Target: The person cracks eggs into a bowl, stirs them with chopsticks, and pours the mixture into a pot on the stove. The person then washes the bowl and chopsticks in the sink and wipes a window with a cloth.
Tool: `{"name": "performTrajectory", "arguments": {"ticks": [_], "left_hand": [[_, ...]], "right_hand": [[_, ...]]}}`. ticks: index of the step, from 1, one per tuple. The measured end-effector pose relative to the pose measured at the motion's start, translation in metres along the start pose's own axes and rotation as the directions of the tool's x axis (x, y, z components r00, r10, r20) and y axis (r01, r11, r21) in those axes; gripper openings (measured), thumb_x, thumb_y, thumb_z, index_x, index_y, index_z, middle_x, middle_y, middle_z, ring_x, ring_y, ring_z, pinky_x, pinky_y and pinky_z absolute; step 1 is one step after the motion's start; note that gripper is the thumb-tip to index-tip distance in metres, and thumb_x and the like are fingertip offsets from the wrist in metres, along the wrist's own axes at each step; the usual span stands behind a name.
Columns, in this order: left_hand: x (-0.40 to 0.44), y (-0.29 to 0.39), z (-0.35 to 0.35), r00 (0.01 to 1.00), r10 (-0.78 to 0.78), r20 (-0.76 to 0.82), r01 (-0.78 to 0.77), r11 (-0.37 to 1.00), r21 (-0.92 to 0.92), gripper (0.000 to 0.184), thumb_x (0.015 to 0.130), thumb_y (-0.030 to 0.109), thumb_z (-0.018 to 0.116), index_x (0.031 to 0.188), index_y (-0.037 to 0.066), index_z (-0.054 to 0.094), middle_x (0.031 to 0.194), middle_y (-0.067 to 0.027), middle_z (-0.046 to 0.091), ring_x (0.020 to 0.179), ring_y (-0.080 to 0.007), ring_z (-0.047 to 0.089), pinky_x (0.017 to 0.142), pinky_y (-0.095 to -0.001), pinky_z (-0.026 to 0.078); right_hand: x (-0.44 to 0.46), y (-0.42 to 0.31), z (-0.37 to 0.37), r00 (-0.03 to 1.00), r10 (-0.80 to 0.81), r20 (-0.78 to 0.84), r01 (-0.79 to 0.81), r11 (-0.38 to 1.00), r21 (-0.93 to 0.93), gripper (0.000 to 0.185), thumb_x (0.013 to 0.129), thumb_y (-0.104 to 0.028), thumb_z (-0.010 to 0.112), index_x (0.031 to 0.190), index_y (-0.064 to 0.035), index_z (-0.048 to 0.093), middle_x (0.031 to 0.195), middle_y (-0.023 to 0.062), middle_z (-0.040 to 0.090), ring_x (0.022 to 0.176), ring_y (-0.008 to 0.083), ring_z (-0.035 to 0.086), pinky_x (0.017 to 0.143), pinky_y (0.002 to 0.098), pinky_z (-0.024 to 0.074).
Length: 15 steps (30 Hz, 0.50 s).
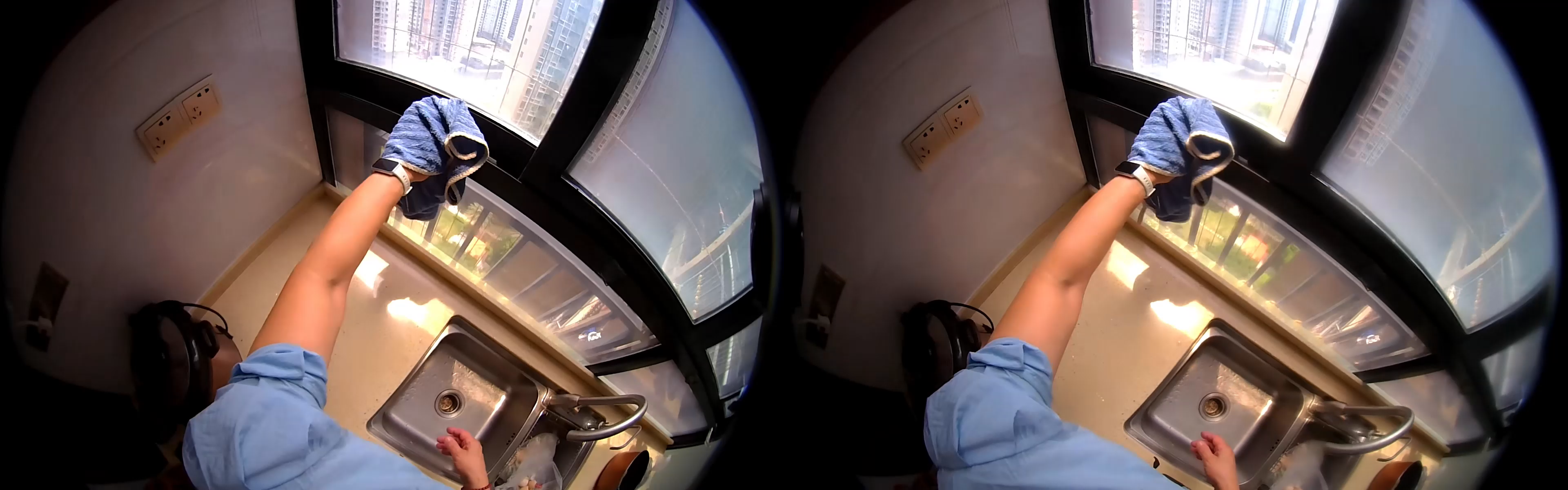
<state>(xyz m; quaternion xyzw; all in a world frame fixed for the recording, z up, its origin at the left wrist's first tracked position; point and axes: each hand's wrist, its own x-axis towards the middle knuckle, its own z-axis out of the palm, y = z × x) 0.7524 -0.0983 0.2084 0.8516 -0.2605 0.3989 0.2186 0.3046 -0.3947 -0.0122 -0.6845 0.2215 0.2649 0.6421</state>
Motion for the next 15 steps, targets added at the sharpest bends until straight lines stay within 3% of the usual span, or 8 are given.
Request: {"name": "performTrajectory", "arguments": {"ticks": [1,3,5,7,9,11,15], "left_hand": [[-0.001,-0.013,-0.009,0.995,-0.079,0.055,0.081,0.996,-0.033,0.037,0.082,0.024,0.064,0.114,0.006,0.06,0.116,-0.0191,0.06,0.11,-0.0354,0.056,0.097,-0.0379,0.044],[-0.004,-0.047,-0.021,0.988,-0.145,0.06,0.13,0.97,0.207,0.04,0.082,0.026,0.064,0.115,0.005,0.059,0.118,-0.0199,0.06,0.111,-0.0362,0.055,0.097,-0.0383,0.044],[-0.005,-0.084,-0.03,0.994,-0.106,0.022,0.097,0.963,0.25,0.042,0.083,0.029,0.065,0.117,0.005,0.059,0.119,-0.0202,0.059,0.112,-0.0361,0.055,0.097,-0.0382,0.044],[-0.008,-0.113,-0.043,0.959,-0.279,-0.048,0.283,0.954,0.1,0.043,0.084,0.034,0.065,0.117,0.007,0.06,0.119,-0.0195,0.06,0.112,-0.0359,0.056,0.097,-0.039,0.046],[-0.006,-0.144,-0.052,0.962,-0.269,-0.049,0.272,0.959,0.08,0.044,0.085,0.039,0.065,0.118,0.009,0.062,0.119,-0.0189,0.062,0.111,-0.0363,0.058,0.096,-0.0404,0.047],[-0.007,-0.163,-0.048,0.961,-0.214,-0.177,0.246,0.952,0.184,0.035,0.084,0.037,0.064,0.105,0.009,0.067,0.112,-0.019,0.065,0.106,-0.0377,0.06,0.089,-0.0424,0.05],[-0.005,-0.211,-0.044,0.935,-0.307,-0.176,0.337,0.924,0.182,0.038,0.086,0.039,0.062,0.109,0.01,0.067,0.116,-0.0187,0.065,0.108,-0.0366,0.061,0.091,-0.0421,0.05]], "right_hand": [[0.001,-0.006,0.005,1.0,0.004,0.025,-0.003,1.0,-0.023,0.039,0.097,-0.012,0.057,0.128,0.0094,0.05,0.105,0.0173,0.069,0.091,0.0212,0.068,0.08,0.03,0.055],[0.01,-0.006,0.016,0.999,0.007,0.049,-0.004,0.999,-0.05,0.039,0.097,-0.013,0.057,0.129,0.0088,0.05,0.106,0.0164,0.069,0.092,0.0205,0.068,0.081,0.0296,0.0545],[0.024,0.009,0.024,0.996,-0.029,0.082,0.03,0.999,-0.013,0.041,0.096,-0.022,0.062,0.129,0.0008,0.055,0.101,0.0107,0.068,0.087,0.0156,0.065,0.075,0.0288,0.0531],[0.032,0.003,0.037,0.995,-0.01,0.095,0.011,1.0,-0.008,0.04,0.096,-0.021,0.062,0.129,0.0009,0.056,0.1,0.0092,0.068,0.084,0.015,0.064,0.075,0.0285,0.053],[0.035,-0.007,0.049,0.993,-0.015,0.116,0.022,0.998,-0.057,0.039,0.095,-0.021,0.062,0.127,0.0013,0.057,0.097,0.0082,0.068,0.081,0.0141,0.063,0.073,0.0282,0.0525],[0.036,-0.017,0.058,0.995,-0.018,0.102,0.025,0.998,-0.066,0.039,0.095,-0.021,0.063,0.127,0.0013,0.057,0.094,0.0075,0.067,0.079,0.0134,0.062,0.072,0.0277,0.0519],[0.042,-0.03,0.069,0.995,0.002,0.1,0.009,0.994,-0.107,0.039,0.095,-0.022,0.063,0.126,0.0011,0.057,0.094,0.008,0.068,0.079,0.0133,0.062,0.072,0.0275,0.0521]]}}
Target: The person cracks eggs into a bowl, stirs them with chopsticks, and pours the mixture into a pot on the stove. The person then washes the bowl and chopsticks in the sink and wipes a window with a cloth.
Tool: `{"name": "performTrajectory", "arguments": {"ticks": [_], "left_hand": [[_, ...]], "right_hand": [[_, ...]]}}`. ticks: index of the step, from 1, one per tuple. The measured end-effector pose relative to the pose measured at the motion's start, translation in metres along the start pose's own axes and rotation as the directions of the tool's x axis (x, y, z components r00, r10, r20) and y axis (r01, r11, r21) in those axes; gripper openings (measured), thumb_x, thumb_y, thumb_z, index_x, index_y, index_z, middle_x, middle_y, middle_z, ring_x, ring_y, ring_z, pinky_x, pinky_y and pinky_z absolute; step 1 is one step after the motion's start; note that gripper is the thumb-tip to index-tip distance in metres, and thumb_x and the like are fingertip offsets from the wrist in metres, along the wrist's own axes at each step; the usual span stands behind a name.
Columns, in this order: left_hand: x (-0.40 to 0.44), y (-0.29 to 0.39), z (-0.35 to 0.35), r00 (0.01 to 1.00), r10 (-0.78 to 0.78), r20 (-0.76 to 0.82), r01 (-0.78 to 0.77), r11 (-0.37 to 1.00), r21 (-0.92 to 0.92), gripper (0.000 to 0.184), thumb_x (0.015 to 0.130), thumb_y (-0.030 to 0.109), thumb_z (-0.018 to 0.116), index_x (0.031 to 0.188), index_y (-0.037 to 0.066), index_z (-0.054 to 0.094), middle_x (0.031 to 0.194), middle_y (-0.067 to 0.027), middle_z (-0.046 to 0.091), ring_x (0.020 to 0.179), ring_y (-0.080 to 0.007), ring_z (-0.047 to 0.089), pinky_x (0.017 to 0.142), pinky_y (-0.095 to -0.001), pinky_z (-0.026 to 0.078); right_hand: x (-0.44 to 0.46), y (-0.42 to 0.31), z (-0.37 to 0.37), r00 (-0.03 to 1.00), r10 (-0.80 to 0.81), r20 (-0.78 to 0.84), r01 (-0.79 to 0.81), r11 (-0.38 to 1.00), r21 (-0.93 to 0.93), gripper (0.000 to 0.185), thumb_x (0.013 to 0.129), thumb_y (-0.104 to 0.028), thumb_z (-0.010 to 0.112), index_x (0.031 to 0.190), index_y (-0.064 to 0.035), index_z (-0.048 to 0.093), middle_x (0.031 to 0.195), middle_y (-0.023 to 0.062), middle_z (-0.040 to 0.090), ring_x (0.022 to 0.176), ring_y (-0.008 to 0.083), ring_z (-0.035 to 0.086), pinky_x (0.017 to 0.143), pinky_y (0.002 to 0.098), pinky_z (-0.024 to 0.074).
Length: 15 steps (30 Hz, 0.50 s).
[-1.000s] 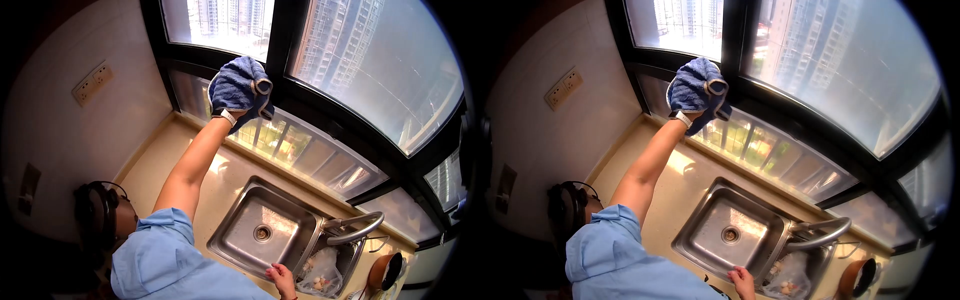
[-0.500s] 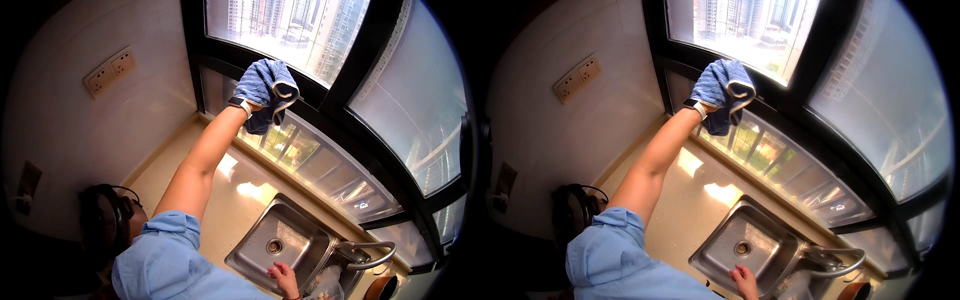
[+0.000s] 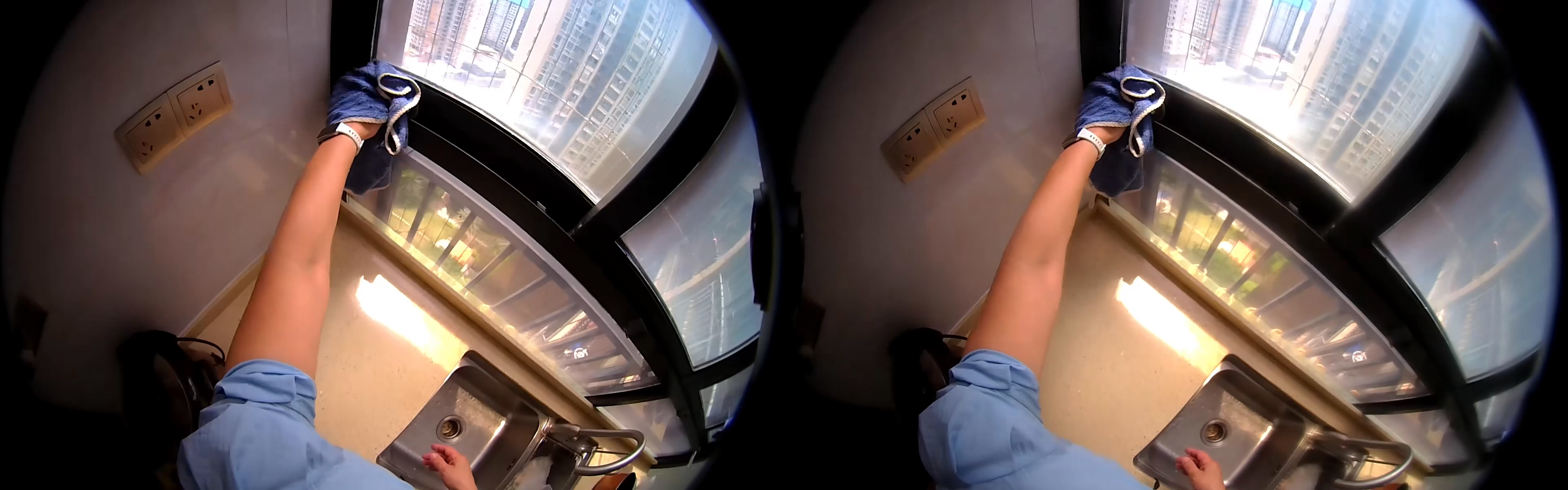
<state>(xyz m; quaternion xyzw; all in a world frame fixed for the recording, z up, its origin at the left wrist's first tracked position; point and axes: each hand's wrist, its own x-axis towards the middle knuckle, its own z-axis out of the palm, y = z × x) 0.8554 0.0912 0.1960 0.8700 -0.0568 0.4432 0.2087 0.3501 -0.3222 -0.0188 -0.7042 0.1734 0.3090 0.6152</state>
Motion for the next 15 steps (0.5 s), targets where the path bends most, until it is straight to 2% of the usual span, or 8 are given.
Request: {"name": "performTrajectory", "arguments": {"ticks": [2,4,6,9,10,11,12,15], "left_hand": [[0.008,-0.019,0.013,0.999,-0.024,0.04,0.024,1.0,0.01,0.052,0.085,0.051,0.064,0.116,0.01,0.063,0.124,-0.0157,0.061,0.115,-0.0331,0.057,0.099,-0.0382,0.046],[0.001,0.011,-0.004,0.984,-0.173,0.045,0.173,0.985,0.008,0.047,0.085,0.048,0.064,0.113,0.011,0.064,0.119,-0.0159,0.063,0.112,-0.0337,0.059,0.097,-0.0389,0.046],[0.008,0.018,0.0,0.989,-0.139,-0.047,0.139,0.99,-0.021,0.037,0.086,0.041,0.062,0.106,0.01,0.066,0.111,-0.0157,0.067,0.105,-0.0329,0.062,0.093,-0.0391,0.049],[-0.002,0.049,0.003,0.99,-0.128,0.063,0.132,0.99,-0.058,0.028,0.091,0.03,0.056,0.104,0.007,0.067,0.112,-0.0155,0.067,0.106,-0.0319,0.063,0.092,-0.0391,0.049],[-0.01,0.062,0.006,0.991,-0.134,-0.003,0.129,0.96,-0.248,0.026,0.089,0.025,0.056,0.104,0.007,0.066,0.11,-0.0167,0.066,0.105,-0.0337,0.061,0.091,-0.0391,0.049],[-0.018,0.075,0.01,0.999,-0.017,-0.029,0.016,0.998,-0.056,0.025,0.087,0.023,0.056,0.104,0.007,0.066,0.109,-0.0168,0.066,0.104,-0.0343,0.061,0.09,-0.0391,0.049],[-0.027,0.092,0.013,0.994,0.101,-0.036,-0.095,0.986,0.138,0.024,0.086,0.021,0.056,0.103,0.007,0.065,0.108,-0.017,0.065,0.102,-0.035,0.06,0.089,-0.039,0.049],[-0.053,0.162,-0.012,0.983,0.176,0.048,-0.17,0.98,-0.107,0.025,0.083,0.022,0.057,0.104,0.008,0.064,0.105,-0.0177,0.064,0.101,-0.0348,0.059,0.087,-0.039,0.049]], "right_hand": [[0.003,0.0,0.002,1.0,0.017,-0.008,-0.017,1.0,0.009,0.039,0.095,-0.022,0.062,0.126,0.0011,0.057,0.095,0.0084,0.068,0.08,0.0133,0.063,0.072,0.0276,0.0522],[-0.001,0.005,0.007,0.999,0.043,-0.005,-0.042,0.997,0.072,0.037,0.096,-0.022,0.062,0.125,0.001,0.058,0.095,0.0085,0.069,0.081,0.0136,0.063,0.072,0.0279,0.0523],[-0.003,0.004,0.009,1.0,0.02,0.002,-0.02,1.0,0.02,0.037,0.096,-0.022,0.062,0.125,0.0008,0.058,0.095,0.0083,0.069,0.081,0.0139,0.064,0.072,0.028,0.0524],[-0.008,0.008,0.012,1.0,0.01,0.016,-0.01,0.999,-0.032,0.036,0.096,-0.022,0.062,0.124,0.0005,0.059,0.095,0.008,0.069,0.081,0.0145,0.064,0.073,0.0281,0.0525],[-0.007,0.007,0.013,0.999,0.021,0.035,-0.019,0.999,-0.043,0.036,0.096,-0.022,0.062,0.124,0.0005,0.059,0.095,0.0078,0.069,0.082,0.0148,0.064,0.074,0.0281,0.0525],[-0.006,0.004,0.012,0.986,0.161,0.037,-0.159,0.987,-0.03,0.041,0.097,-0.015,0.057,0.13,0.0077,0.05,0.106,0.014,0.069,0.094,0.0186,0.068,0.083,0.0285,0.0537],[-0.007,0.004,0.013,0.987,0.157,0.034,-0.157,0.988,-0.014,0.041,0.097,-0.015,0.057,0.13,0.0077,0.05,0.106,0.014,0.069,0.094,0.0186,0.068,0.083,0.0285,0.0537],[-0.006,0.003,0.013,0.99,0.132,0.046,-0.129,0.99,-0.06,0.041,0.097,-0.017,0.058,0.129,0.0068,0.052,0.106,0.0122,0.07,0.096,0.017,0.067,0.083,0.0282,0.0535]]}}
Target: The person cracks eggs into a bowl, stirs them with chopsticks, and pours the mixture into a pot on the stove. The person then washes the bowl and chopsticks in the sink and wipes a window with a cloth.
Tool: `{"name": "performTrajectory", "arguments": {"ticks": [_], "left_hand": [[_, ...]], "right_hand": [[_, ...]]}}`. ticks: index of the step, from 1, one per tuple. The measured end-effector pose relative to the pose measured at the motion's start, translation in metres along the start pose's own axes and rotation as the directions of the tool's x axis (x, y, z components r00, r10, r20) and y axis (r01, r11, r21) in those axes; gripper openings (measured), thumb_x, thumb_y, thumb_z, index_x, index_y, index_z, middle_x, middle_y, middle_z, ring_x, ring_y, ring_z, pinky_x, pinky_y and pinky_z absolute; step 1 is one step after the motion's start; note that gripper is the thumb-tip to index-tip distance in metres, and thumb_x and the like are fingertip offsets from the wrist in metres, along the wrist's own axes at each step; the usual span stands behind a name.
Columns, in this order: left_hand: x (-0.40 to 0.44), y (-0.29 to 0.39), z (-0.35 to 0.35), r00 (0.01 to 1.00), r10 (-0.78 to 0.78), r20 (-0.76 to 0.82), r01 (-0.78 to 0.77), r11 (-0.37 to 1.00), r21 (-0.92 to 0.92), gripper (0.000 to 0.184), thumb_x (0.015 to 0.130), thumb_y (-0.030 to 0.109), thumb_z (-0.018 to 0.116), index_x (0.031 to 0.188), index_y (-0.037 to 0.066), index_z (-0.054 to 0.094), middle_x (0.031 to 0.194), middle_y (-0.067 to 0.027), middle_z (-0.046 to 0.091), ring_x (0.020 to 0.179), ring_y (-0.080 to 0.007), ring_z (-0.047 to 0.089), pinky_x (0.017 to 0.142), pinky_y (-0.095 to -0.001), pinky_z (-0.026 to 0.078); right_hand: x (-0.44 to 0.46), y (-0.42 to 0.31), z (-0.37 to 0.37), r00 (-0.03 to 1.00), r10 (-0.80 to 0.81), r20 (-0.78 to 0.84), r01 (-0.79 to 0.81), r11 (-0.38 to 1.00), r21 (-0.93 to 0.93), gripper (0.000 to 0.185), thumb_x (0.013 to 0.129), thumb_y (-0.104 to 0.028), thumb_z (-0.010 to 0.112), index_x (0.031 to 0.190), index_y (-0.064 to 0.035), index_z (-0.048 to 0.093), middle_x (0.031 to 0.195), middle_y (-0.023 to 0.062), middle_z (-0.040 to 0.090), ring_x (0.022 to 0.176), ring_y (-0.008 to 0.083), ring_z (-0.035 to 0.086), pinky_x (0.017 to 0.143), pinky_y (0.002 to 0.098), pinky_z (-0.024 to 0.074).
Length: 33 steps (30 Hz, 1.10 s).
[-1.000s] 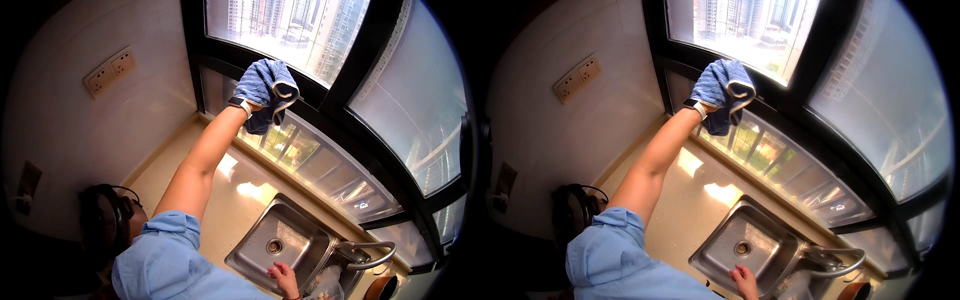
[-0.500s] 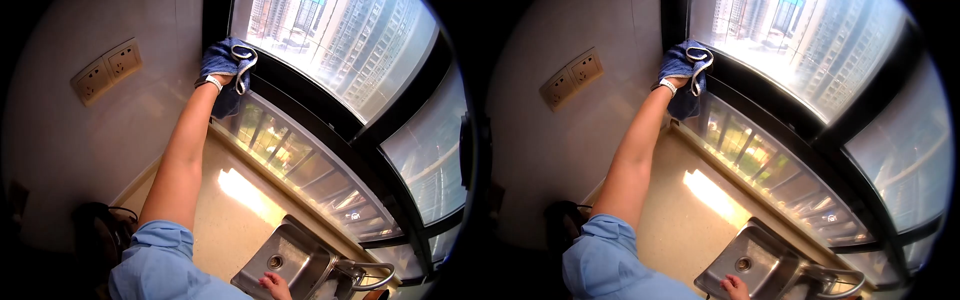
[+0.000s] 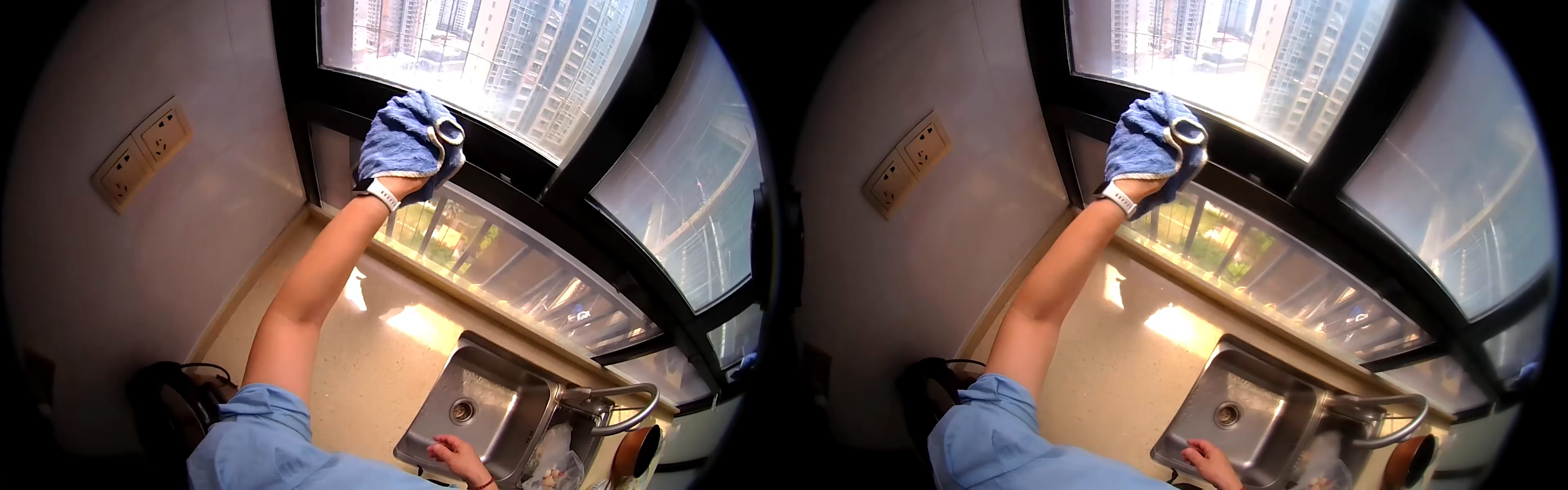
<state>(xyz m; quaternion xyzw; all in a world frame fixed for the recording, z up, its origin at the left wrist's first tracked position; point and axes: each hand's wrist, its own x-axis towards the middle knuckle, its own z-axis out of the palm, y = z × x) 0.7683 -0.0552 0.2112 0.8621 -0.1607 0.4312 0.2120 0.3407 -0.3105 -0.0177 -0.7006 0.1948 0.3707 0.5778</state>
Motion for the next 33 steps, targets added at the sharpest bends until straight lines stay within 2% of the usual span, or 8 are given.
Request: {"name": "performTrajectory", "arguments": {"ticks": [3,5,10,15,19,21,25,33], "left_hand": [[-0.003,0.067,-0.004,0.976,0.095,0.196,-0.013,0.923,-0.384,0.025,0.081,0.021,0.06,0.103,0.01,0.064,0.1,-0.0179,0.063,0.098,-0.0336,0.06,0.087,-0.0391,0.049],[-0.005,0.1,0.017,0.952,0.295,0.079,-0.267,0.93,-0.254,0.018,0.081,0.02,0.062,0.095,0.011,0.066,0.093,-0.016,0.064,0.091,-0.0318,0.063,0.081,-0.0385,0.051],[0.011,0.109,-0.025,0.871,0.282,0.402,0.052,0.762,-0.646,0.016,0.078,0.006,0.062,0.087,0.012,0.073,0.088,-0.0151,0.07,0.083,-0.0257,0.069,0.077,-0.035,0.055],[0.002,0.017,0.021,0.941,0.163,0.296,-0.109,0.976,-0.189,0.032,0.088,0.032,0.061,0.109,0.008,0.069,0.11,-0.0178,0.068,0.104,-0.0315,0.063,0.093,-0.0369,0.049],[0.0,-0.046,0.011,0.985,0.132,-0.115,-0.132,0.991,0.004,0.035,0.083,0.028,0.057,0.111,0.009,0.064,0.112,-0.0184,0.063,0.106,-0.036,0.06,0.094,-0.0422,0.048],[0.006,-0.065,-0.013,0.996,-0.007,0.085,0.0,0.997,0.08,0.044,0.085,0.029,0.054,0.121,0.004,0.058,0.124,-0.021,0.058,0.116,-0.0376,0.054,0.1,-0.0421,0.044],[0.013,-0.129,0.004,0.994,-0.075,-0.08,0.082,0.993,0.085,0.038,0.083,0.023,0.055,0.115,0.004,0.06,0.116,-0.0224,0.06,0.11,-0.04,0.055,0.097,-0.0426,0.045],[0.027,-0.174,0.001,0.949,-0.314,-0.029,0.314,0.933,0.177,0.041,0.089,0.028,0.057,0.124,0.006,0.061,0.131,-0.0186,0.058,0.121,-0.0343,0.055,0.105,-0.0382,0.043]], "right_hand": [[0.004,0.009,-0.002,0.999,-0.047,0.003,0.047,0.998,0.029,0.041,0.097,-0.018,0.059,0.129,0.0067,0.052,0.106,0.0117,0.07,0.096,0.0162,0.067,0.083,0.028,0.0536],[0.001,0.007,-0.002,0.993,-0.121,-0.007,0.121,0.993,-0.006,0.039,0.097,-0.02,0.06,0.126,0.0041,0.055,0.101,0.0101,0.069,0.089,0.0156,0.066,0.079,0.028,0.0531],[-0.008,0.012,-0.01,0.991,-0.131,-0.011,0.131,0.991,-0.008,0.037,0.096,-0.022,0.062,0.124,0.0028,0.058,0.095,0.0099,0.068,0.083,0.0156,0.065,0.075,0.0288,0.0529],[-0.015,0.004,-0.015,0.992,-0.115,-0.054,0.116,0.993,0.022,0.038,0.096,-0.021,0.061,0.124,0.0035,0.058,0.098,0.0116,0.069,0.086,0.0174,0.067,0.077,0.03,0.0536],[-0.011,-0.002,-0.015,0.996,-0.055,-0.072,0.055,0.998,-0.011,0.037,0.096,-0.019,0.061,0.124,0.0046,0.058,0.1,0.0131,0.07,0.087,0.018,0.068,0.078,0.0303,0.0541],[-0.003,0.003,-0.014,0.996,-0.064,-0.055,0.06,0.996,-0.07,0.037,0.096,-0.02,0.061,0.123,0.004,0.058,0.099,0.0127,0.07,0.087,0.0179,0.068,0.078,0.0302,0.0542],[0.001,-0.006,-0.001,0.995,-0.098,-0.01,0.098,0.995,0.009,0.036,0.096,-0.021,0.062,0.123,0.0022,0.059,0.099,0.0112,0.069,0.086,0.0174,0.068,0.078,0.0303,0.0547],[0.001,0.0,0.0,0.999,-0.032,-0.013,0.033,0.999,0.017,0.036,0.097,-0.02,0.061,0.125,0.0012,0.058,0.102,0.0107,0.068,0.088,0.0175,0.067,0.078,0.0302,0.0545]]}}
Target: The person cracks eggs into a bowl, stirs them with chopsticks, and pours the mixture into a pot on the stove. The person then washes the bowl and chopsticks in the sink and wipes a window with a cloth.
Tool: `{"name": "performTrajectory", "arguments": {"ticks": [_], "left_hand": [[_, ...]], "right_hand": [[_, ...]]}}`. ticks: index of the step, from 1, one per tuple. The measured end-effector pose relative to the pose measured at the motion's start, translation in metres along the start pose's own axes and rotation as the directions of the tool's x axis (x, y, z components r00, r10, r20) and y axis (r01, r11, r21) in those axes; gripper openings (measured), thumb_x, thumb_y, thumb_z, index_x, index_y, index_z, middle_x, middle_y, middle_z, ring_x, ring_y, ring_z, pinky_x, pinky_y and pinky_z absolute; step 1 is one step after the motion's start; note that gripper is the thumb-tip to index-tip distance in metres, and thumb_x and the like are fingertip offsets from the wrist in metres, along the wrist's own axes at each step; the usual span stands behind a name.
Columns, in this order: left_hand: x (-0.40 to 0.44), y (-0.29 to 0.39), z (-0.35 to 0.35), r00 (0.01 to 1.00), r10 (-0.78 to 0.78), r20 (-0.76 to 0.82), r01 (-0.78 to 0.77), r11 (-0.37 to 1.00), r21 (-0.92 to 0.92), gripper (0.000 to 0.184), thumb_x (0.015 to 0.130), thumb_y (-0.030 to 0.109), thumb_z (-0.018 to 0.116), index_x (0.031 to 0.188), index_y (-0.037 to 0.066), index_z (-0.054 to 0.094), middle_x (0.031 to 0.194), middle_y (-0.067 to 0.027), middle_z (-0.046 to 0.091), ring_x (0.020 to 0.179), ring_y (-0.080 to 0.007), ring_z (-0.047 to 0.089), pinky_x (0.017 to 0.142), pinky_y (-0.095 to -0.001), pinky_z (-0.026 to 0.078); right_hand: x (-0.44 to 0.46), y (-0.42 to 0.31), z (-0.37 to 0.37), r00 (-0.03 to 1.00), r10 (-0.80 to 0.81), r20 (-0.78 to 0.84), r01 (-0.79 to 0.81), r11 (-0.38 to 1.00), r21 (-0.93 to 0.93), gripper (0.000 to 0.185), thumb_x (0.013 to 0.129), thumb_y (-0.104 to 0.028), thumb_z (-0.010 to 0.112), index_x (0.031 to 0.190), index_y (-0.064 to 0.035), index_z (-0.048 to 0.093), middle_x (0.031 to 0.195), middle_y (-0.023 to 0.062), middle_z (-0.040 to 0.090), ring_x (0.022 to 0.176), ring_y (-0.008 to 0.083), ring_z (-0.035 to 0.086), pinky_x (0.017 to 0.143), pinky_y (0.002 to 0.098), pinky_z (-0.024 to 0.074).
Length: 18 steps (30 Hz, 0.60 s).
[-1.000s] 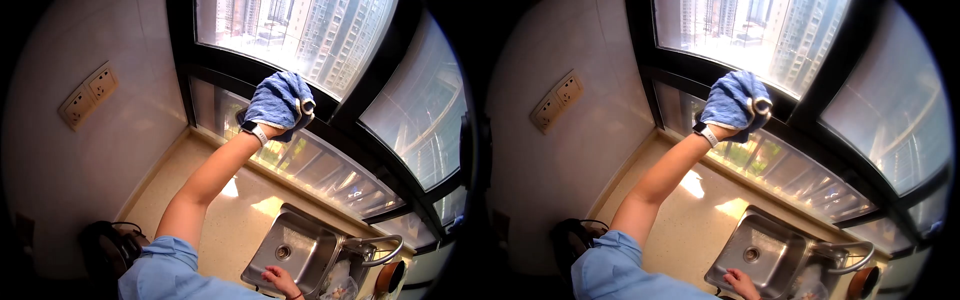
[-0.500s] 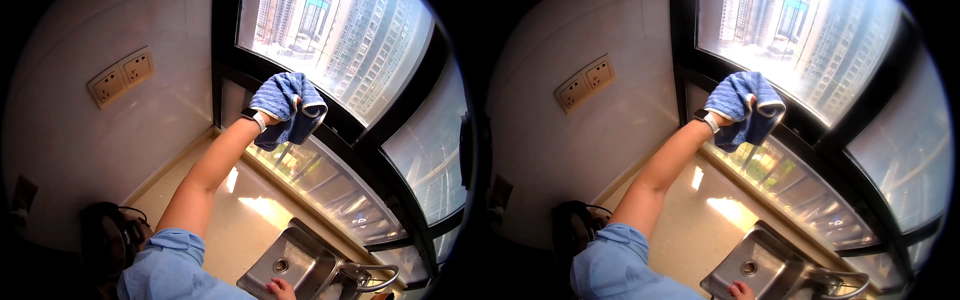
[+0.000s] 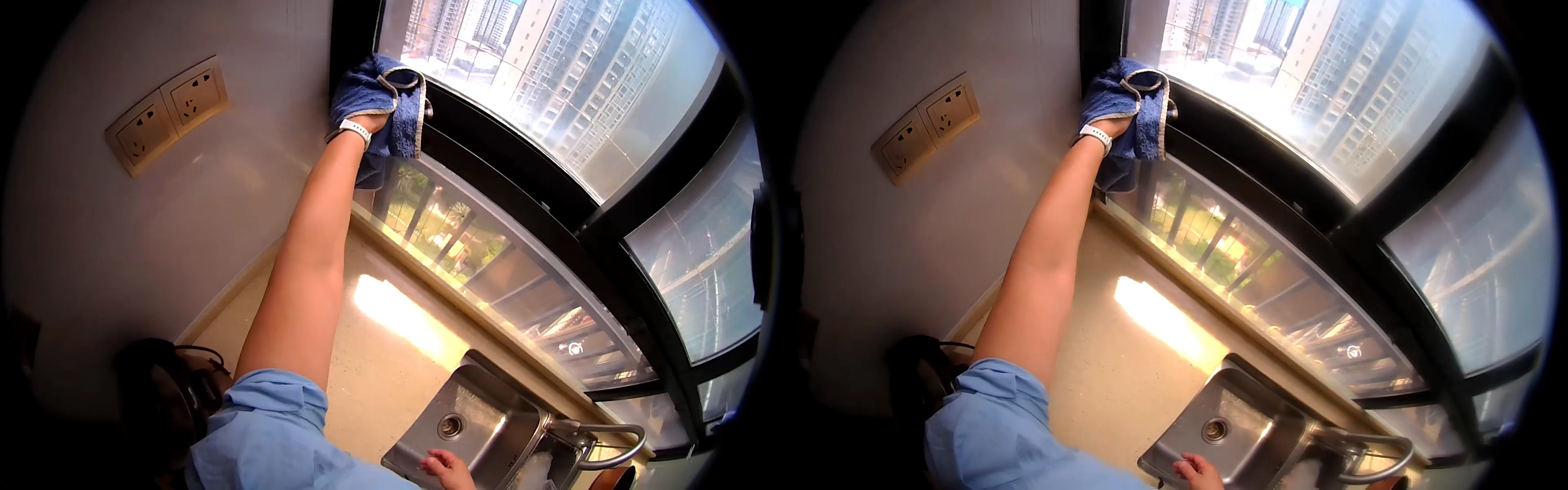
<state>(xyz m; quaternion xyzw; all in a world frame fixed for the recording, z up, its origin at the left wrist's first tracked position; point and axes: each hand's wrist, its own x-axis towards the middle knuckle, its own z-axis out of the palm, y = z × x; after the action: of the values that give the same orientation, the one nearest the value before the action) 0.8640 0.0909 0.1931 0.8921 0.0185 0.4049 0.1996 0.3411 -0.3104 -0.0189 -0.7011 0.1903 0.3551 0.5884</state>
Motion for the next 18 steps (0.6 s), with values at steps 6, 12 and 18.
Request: {"name": "performTrajectory", "arguments": {"ticks": [6,12,18], "left_hand": [[-0.006,0.038,0.008,0.993,-0.111,0.029,0.114,0.979,-0.169,0.049,0.099,0.046,0.04,0.118,0.007,0.064,0.125,-0.0163,0.062,0.116,-0.0345,0.058,0.097,-0.0414,0.047],[-0.071,0.146,-0.028,0.977,0.208,-0.051,-0.212,0.972,-0.104,0.028,0.091,0.029,0.054,0.098,0.004,0.066,0.102,-0.0194,0.066,0.098,-0.0365,0.062,0.087,-0.0433,0.05],[-0.12,0.267,-0.036,0.786,0.616,-0.048,-0.575,0.701,-0.422,0.027,0.082,0.022,0.061,0.105,0.007,0.063,0.096,-0.0168,0.065,0.092,-0.0358,0.062,0.084,-0.0418,0.051]], "right_hand": [[-0.009,0.008,-0.003,0.998,-0.065,-0.007,0.065,0.998,0.001,0.038,0.097,-0.022,0.06,0.127,0.0016,0.056,0.102,0.0116,0.068,0.089,0.0178,0.066,0.078,0.0301,0.0533],[-0.008,0.014,-0.004,0.997,0.062,0.045,-0.058,0.996,-0.071,0.042,0.098,-0.019,0.058,0.13,0.0066,0.051,0.107,0.0114,0.07,0.098,0.0152,0.066,0.085,0.0275,0.0536],[-0.015,0.024,-0.008,1.0,0.0,0.018,0.0,1.0,0.002,0.043,0.097,-0.018,0.06,0.13,0.0068,0.051,0.105,0.0101,0.069,0.096,0.0145,0.066,0.083,0.0264,0.0536]]}}
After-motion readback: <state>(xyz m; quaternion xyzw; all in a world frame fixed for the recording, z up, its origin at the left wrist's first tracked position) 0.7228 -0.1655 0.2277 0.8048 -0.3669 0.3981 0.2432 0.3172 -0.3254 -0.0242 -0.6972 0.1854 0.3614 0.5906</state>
